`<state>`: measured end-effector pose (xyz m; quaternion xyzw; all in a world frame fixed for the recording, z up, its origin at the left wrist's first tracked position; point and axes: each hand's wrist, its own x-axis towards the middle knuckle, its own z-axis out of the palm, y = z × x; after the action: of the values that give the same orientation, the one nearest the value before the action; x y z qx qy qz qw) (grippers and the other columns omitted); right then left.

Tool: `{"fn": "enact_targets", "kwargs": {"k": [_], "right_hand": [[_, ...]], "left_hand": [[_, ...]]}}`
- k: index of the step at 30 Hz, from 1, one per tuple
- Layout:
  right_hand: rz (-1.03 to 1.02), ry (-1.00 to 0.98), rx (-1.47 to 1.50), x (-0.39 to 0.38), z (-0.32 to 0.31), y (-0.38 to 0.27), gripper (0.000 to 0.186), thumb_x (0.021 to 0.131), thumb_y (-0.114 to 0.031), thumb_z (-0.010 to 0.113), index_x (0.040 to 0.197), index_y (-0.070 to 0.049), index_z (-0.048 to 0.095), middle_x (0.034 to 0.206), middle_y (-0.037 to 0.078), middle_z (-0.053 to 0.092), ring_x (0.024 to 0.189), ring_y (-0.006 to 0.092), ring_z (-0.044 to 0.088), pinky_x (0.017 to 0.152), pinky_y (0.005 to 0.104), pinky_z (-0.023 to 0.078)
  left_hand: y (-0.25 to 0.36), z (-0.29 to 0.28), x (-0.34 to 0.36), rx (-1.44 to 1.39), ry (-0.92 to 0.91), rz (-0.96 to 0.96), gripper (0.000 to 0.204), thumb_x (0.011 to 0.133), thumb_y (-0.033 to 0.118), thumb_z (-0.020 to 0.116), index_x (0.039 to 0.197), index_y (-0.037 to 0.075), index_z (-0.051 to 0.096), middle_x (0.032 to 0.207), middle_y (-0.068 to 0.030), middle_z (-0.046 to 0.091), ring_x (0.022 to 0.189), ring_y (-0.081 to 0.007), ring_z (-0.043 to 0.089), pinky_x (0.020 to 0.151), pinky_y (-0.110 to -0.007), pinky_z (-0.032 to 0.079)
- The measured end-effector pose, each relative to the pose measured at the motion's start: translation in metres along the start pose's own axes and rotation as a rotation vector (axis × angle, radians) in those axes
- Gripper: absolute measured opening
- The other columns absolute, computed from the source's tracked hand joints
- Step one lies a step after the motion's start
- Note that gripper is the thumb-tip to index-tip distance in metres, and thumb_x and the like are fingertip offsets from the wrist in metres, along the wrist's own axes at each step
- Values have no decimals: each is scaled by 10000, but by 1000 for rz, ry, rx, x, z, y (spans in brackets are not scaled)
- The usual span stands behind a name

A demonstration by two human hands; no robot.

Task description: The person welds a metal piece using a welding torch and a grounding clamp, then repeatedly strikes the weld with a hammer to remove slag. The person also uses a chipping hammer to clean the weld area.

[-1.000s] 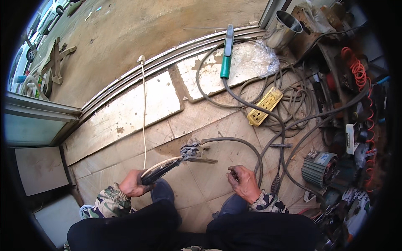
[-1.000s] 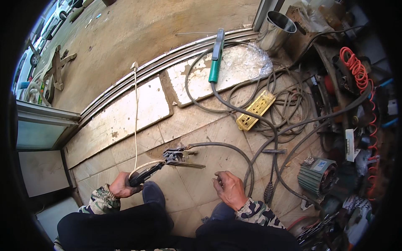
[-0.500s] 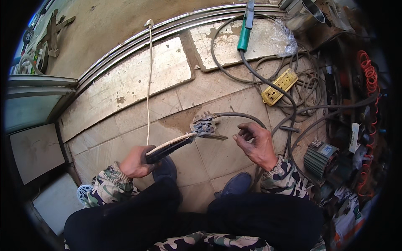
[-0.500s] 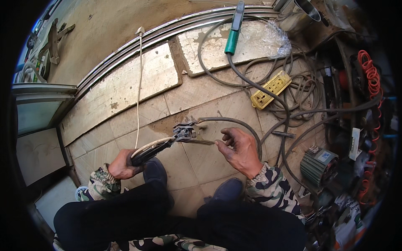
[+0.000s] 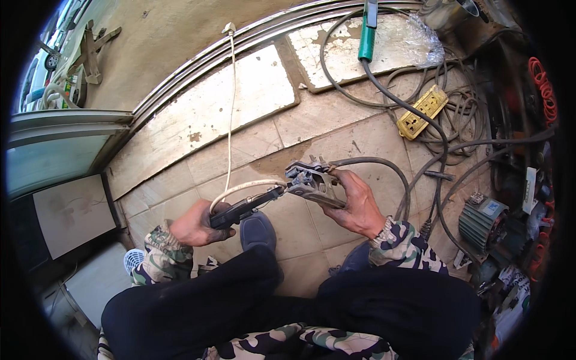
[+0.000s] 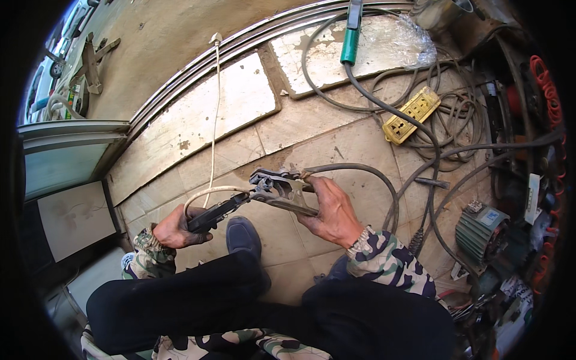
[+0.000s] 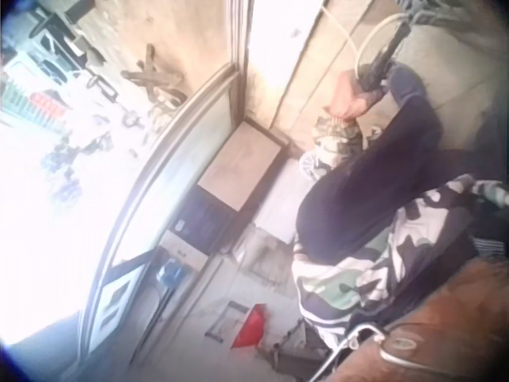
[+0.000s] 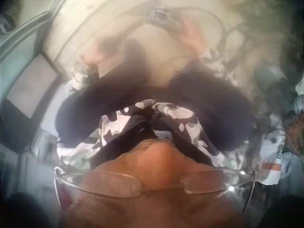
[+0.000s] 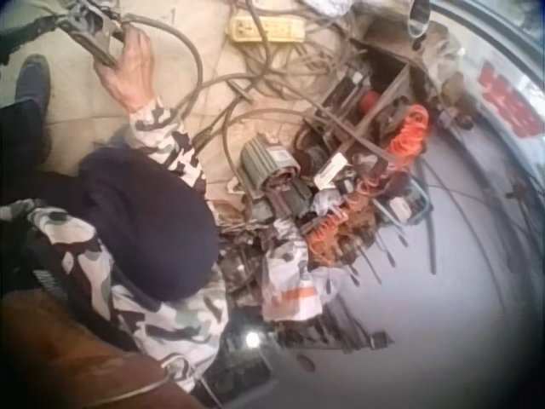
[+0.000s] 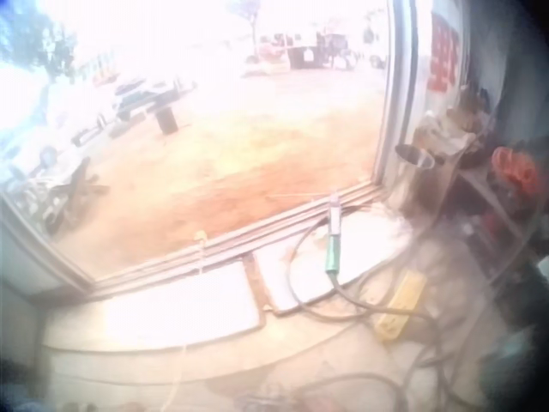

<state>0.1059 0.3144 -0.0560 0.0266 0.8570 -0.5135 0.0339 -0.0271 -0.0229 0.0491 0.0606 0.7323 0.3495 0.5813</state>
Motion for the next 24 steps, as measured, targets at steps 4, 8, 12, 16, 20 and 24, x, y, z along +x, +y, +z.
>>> {"fn": "enact_targets", "kwargs": {"k": [4, 8, 12, 16, 20, 24], "right_hand": [[24, 29, 42, -11, -2, -21, 561, 694, -173, 809, 1172, 34, 603, 976, 223, 636, 923, 414, 629, 826, 471, 522], [53, 37, 29, -21, -6, -36, 510, 686, -195, 823, 1087, 31, 604, 924, 206, 625, 876, 407, 622, 783, 480, 514], [89, 29, 15, -28, -10, -44, 489, 691, -207, 836, 1050, 27, 601, 901, 204, 622, 864, 405, 624, 768, 484, 515], [98, 28, -28, -33, -10, -45, 445, 695, -213, 842, 988, 10, 593, 887, 202, 624, 850, 403, 628, 755, 485, 518], [106, 52, -37, -36, -7, -44, 430, 688, -212, 846, 952, 5, 585, 873, 201, 626, 843, 402, 636, 745, 484, 524], [129, 54, -42, -36, -8, -47, 436, 683, -212, 849, 947, 14, 585, 864, 205, 631, 841, 404, 644, 742, 485, 529]], "left_hand": [[3, -12, -3, -27, -62, -8, 378, 867, 120, 832, 1188, -22, 693, 954, -7, 711, 851, -66, 580, 724, -246, 504], [4, -17, -5, -20, -100, -8, 408, 856, 119, 850, 1211, -11, 694, 1013, -12, 726, 894, -84, 621, 770, -254, 536], [17, -21, -5, 62, -142, -84, 379, 837, 106, 869, 1170, 11, 716, 992, 7, 724, 893, -82, 624, 812, -252, 525], [17, -20, -2, 82, -157, -69, 354, 834, 107, 874, 1141, 18, 723, 988, 14, 724, 889, -75, 615, 810, -251, 520], [15, -18, 0, 44, -152, -64, 348, 832, 99, 871, 1135, 17, 721, 994, 12, 722, 892, -74, 608, 795, -248, 517], [22, -18, 3, 25, -148, -95, 349, 818, 82, 870, 1127, 16, 723, 994, 5, 717, 897, -81, 607, 783, -246, 515]]}}
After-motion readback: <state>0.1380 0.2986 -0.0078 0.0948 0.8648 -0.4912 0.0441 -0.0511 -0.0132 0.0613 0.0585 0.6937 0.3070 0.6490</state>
